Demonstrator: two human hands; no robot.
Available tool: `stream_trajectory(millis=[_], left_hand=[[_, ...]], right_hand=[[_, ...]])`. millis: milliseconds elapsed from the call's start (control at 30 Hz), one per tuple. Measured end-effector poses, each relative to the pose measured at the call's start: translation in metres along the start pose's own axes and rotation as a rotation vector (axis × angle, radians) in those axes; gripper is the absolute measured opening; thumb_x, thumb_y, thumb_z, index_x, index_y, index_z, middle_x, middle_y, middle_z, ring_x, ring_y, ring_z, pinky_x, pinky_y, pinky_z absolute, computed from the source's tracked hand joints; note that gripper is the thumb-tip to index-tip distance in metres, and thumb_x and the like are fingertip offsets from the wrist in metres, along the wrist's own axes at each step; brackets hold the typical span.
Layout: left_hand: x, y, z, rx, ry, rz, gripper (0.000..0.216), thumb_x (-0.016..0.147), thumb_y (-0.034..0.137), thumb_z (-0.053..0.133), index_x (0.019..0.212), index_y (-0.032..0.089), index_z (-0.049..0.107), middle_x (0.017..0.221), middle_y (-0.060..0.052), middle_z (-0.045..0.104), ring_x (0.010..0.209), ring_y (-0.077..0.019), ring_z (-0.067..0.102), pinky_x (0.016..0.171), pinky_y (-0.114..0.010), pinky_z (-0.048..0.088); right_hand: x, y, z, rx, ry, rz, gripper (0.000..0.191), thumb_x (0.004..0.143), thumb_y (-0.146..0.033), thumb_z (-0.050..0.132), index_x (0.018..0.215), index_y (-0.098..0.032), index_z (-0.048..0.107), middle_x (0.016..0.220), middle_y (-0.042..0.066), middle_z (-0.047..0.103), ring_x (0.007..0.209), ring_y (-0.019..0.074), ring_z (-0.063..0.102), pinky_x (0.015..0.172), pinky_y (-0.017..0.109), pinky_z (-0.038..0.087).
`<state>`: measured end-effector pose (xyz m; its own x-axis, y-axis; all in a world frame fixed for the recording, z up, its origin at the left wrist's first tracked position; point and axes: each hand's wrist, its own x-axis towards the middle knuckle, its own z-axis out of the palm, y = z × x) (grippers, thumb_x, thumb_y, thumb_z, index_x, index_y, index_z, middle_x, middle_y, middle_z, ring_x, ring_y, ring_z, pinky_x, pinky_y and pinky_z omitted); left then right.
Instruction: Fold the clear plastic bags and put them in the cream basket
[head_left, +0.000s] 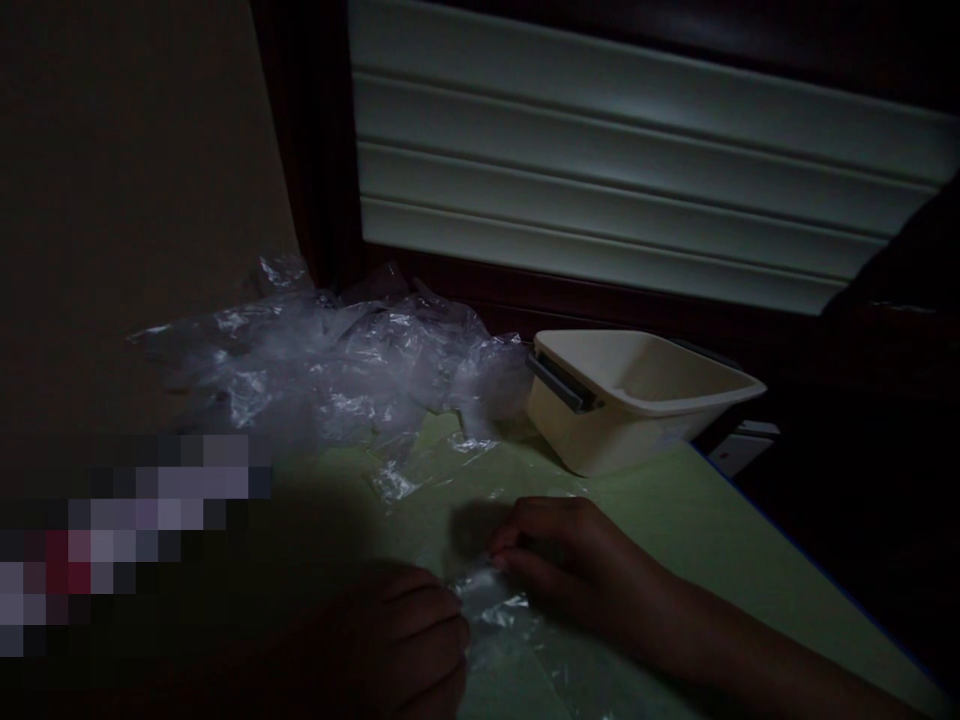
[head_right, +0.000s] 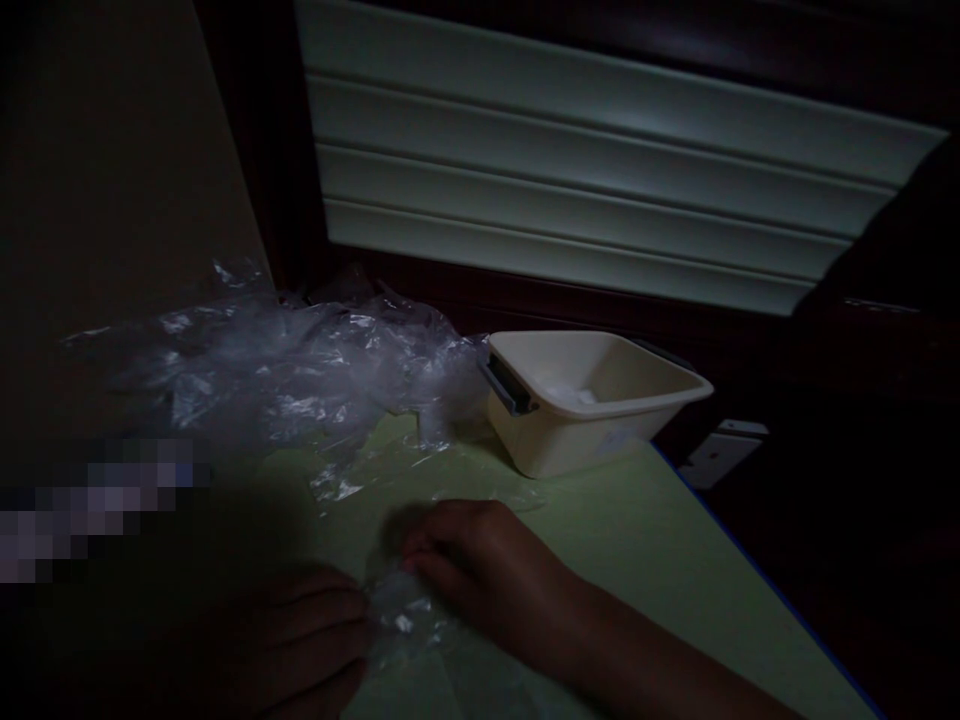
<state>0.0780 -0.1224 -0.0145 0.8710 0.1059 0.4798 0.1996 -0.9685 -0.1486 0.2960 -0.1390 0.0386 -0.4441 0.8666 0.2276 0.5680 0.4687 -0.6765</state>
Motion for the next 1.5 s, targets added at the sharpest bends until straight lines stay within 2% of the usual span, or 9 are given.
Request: stream_trajectory(millis=[167,300,467,567,700,833,1033,1333,1500], left_hand=[[0.001,0.0,-0.003,-0.099,0.038,-0.058,0.025,0.1,0.014,0.044,0.083,0.016,0.062,0.074,0.001,0.064,0.075,-0.0151,0.058,0.078,-0.028,0.047],[0.004,0.001,-0.003,-0.159,0.056,-0.074,0.037,0.103,0.014,0.033,0.078,0.015,0.059,0.075,0.0,0.064,0.07,-0.0143,0.056,0.072,-0.029,0.046],[0.0,0.004,-0.001,-0.09,0.057,-0.048,0.022,0.1,0.013,0.047,0.085,0.016,0.062,0.084,0.0,0.067,0.079,-0.0151,0.058,0.079,-0.03,0.046],[-0.001,0.004,-0.002,-0.111,0.064,-0.043,0.028,0.103,0.015,0.039,0.088,0.016,0.062,0.083,0.0,0.068,0.081,-0.0153,0.058,0.082,-0.031,0.046],[0.003,-0.001,-0.003,-0.175,0.057,0.002,0.029,0.102,0.01,0.034,0.092,0.014,0.061,0.081,0.0,0.068,0.074,-0.0148,0.059,0.074,-0.03,0.046],[0.006,-0.003,-0.003,-0.163,0.056,-0.002,0.024,0.099,0.015,0.041,0.086,0.014,0.061,0.079,-0.001,0.066,0.073,-0.0164,0.057,0.069,-0.032,0.045],[0.003,-0.003,-0.007,-0.186,-0.062,-0.027,0.007,0.086,0.011,0.054,0.088,0.015,0.059,0.085,0.0,0.065,0.078,-0.0167,0.056,0.072,-0.031,0.044],[0.004,-0.004,-0.007,-0.171,-0.051,-0.015,0.022,0.099,0.025,0.046,0.085,0.015,0.06,0.081,-0.001,0.063,0.076,-0.0169,0.056,0.07,-0.032,0.043],[0.004,-0.003,-0.007,-0.164,-0.02,-0.074,0.013,0.096,0.022,0.053,0.088,0.016,0.061,0.084,0.0,0.066,0.077,-0.0166,0.056,0.072,-0.032,0.044]], right_hand=[[0.007,0.009,0.004,0.014,0.064,-0.001,0.011,0.088,-0.011,0.059,0.085,-0.015,0.069,0.081,0.003,0.072,0.074,0.0147,0.066,0.068,0.025,0.05],[0.008,0.018,0.01,-0.007,0.08,-0.015,0.013,0.087,-0.012,0.063,0.098,-0.016,0.069,0.09,0.006,0.074,0.079,0.0169,0.069,0.071,0.028,0.052],[0.009,0.021,0.018,-0.204,0.055,-0.101,0.017,0.086,-0.012,0.066,0.103,-0.013,0.069,0.09,0.009,0.074,0.082,0.0202,0.068,0.074,0.032,0.052],[0.01,0.02,0.02,-0.248,0.06,-0.092,0.016,0.085,-0.012,0.068,0.101,-0.012,0.069,0.086,0.008,0.073,0.078,0.0197,0.067,0.07,0.031,0.051],[0.011,0.021,0.02,-0.254,0.062,-0.104,0.012,0.083,-0.014,0.07,0.095,-0.014,0.069,0.082,0.005,0.071,0.075,0.0178,0.064,0.068,0.028,0.048],[0.01,0.021,0.018,-0.329,0.073,-0.071,0.008,0.084,-0.017,0.07,0.092,-0.016,0.068,0.079,0.004,0.068,0.074,0.0177,0.063,0.066,0.028,0.046],[0.006,0.017,0.014,-0.41,0.12,-0.003,0.005,0.085,-0.017,0.069,0.085,-0.014,0.065,0.079,0.005,0.064,0.071,0.0167,0.059,0.062,0.026,0.044],[0.009,0.025,0.009,-0.452,0.096,0.031,0.018,0.083,-0.029,0.073,0.086,-0.013,0.066,0.078,0.005,0.063,0.069,0.0173,0.06,0.06,0.026,0.042],[0.009,0.027,0.009,-0.472,0.088,0.086,0.017,0.083,-0.03,0.073,0.083,-0.015,0.065,0.075,0.003,0.062,0.068,0.0172,0.059,0.059,0.026,0.041]])
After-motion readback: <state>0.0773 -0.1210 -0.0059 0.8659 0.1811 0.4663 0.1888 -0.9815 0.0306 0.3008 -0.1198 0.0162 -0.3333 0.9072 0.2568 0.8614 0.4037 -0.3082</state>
